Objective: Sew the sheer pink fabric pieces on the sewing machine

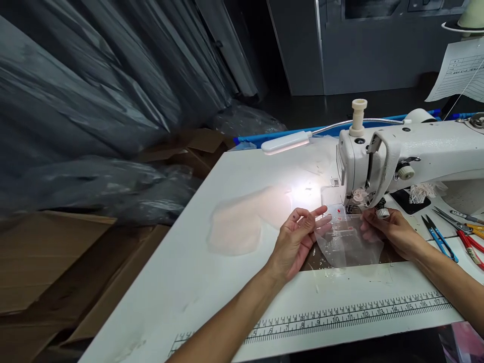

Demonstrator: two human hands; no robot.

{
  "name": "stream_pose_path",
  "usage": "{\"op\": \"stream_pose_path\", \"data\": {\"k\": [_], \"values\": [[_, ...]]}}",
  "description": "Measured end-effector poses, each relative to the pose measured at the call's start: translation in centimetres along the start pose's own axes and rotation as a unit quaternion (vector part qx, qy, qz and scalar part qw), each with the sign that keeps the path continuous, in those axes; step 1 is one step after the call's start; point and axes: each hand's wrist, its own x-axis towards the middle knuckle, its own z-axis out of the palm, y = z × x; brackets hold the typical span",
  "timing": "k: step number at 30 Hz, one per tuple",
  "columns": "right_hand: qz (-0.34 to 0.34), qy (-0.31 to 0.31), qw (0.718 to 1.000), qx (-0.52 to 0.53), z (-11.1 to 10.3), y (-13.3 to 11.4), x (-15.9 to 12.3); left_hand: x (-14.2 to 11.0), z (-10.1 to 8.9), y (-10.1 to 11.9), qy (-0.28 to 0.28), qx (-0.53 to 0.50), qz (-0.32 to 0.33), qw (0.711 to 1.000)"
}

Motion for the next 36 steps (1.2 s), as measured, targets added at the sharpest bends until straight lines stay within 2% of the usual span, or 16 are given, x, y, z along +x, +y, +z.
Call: {"op": "stream_pose_path", "data": {"k": [7, 9, 12, 14, 16, 18, 19, 20, 22, 24, 25, 27, 29, 30, 32, 36], "values": [[0.01, -0.027, 0.998, -0.05, 0.2, 0.4, 0.0, 0.5, 0.0, 0.0, 0.013, 0.088, 0.026, 0.996], [0.037, -0.095, 0.992, -0.069, 0.2, 0.3, -0.6, 0.4, 0.2, 0.1, 0.026, 0.138, 0.055, 0.989], [0.108, -0.273, 0.953, -0.069, -0.1, 0.0, -3.4, -1.5, 0.6, 0.1, 0.012, 0.23, 0.08, 0.97], [0.148, -0.363, 0.916, -0.083, -0.9, -0.4, -6.1, -3.8, 0.9, 0.1, -0.046, 0.297, 0.04, 0.953], [0.19, -0.395, 0.892, -0.109, -2.3, -0.9, -8.6, -6.4, 1.1, 0.0, -0.122, 0.342, -0.045, 0.931], [0.202, -0.379, 0.893, -0.138, -4.0, -1.5, -9.9, -8.2, 1.0, -0.1, -0.163, 0.364, -0.09, 0.912], [0.18, -0.356, 0.905, -0.15, -4.8, -1.8, -9.9, -8.6, 1.0, -0.1, -0.165, 0.38, -0.083, 0.906], [0.143, -0.323, 0.921, -0.164, -5.4, -1.9, -9.5, -8.5, 0.8, -0.1, -0.16, 0.405, -0.051, 0.899], [0.049, -0.228, 0.95, -0.208, -6.1, -2.0, -7.8, -7.2, 0.5, -0.1, -0.131, 0.478, 0.065, 0.866], [-0.036, -0.126, 0.953, -0.274, -6.1, -1.8, -5.4, -4.8, 0.2, -0.1, -0.097, 0.571, 0.199, 0.79], [-0.074, -0.081, 0.939, -0.326, -5.9, -1.7, -4.3, -3.4, 0.1, 0.0, -0.079, 0.623, 0.246, 0.738], [-0.129, -0.012, 0.887, -0.444, -5.3, -1.4, -2.6, -0.8, -0.1, 0.1, -0.067, 0.722, 0.298, 0.621], [-0.158, 0.01, 0.837, -0.523, -4.7, -1.2, -1.5, 1.6, -0.2, 0.5, -0.083, 0.765, 0.329, 0.548], [-0.164, 0.012, 0.821, -0.547, -4.5, -1.2, -1.2, 2.7, -0.2, 0.8, -0.088, 0.774, 0.336, 0.53], [-0.162, 0.014, 0.805, -0.571, -4.2, -1.3, -1.0, 4.6, 0.0, 1.3, -0.099, 0.781, 0.333, 0.519], [-0.114, 0.021, 0.826, -0.551, -4.0, -1.8, -1.1, 7.6, 1.1, 1.8, -0.172, 0.764, 0.3, 0.545]]}}
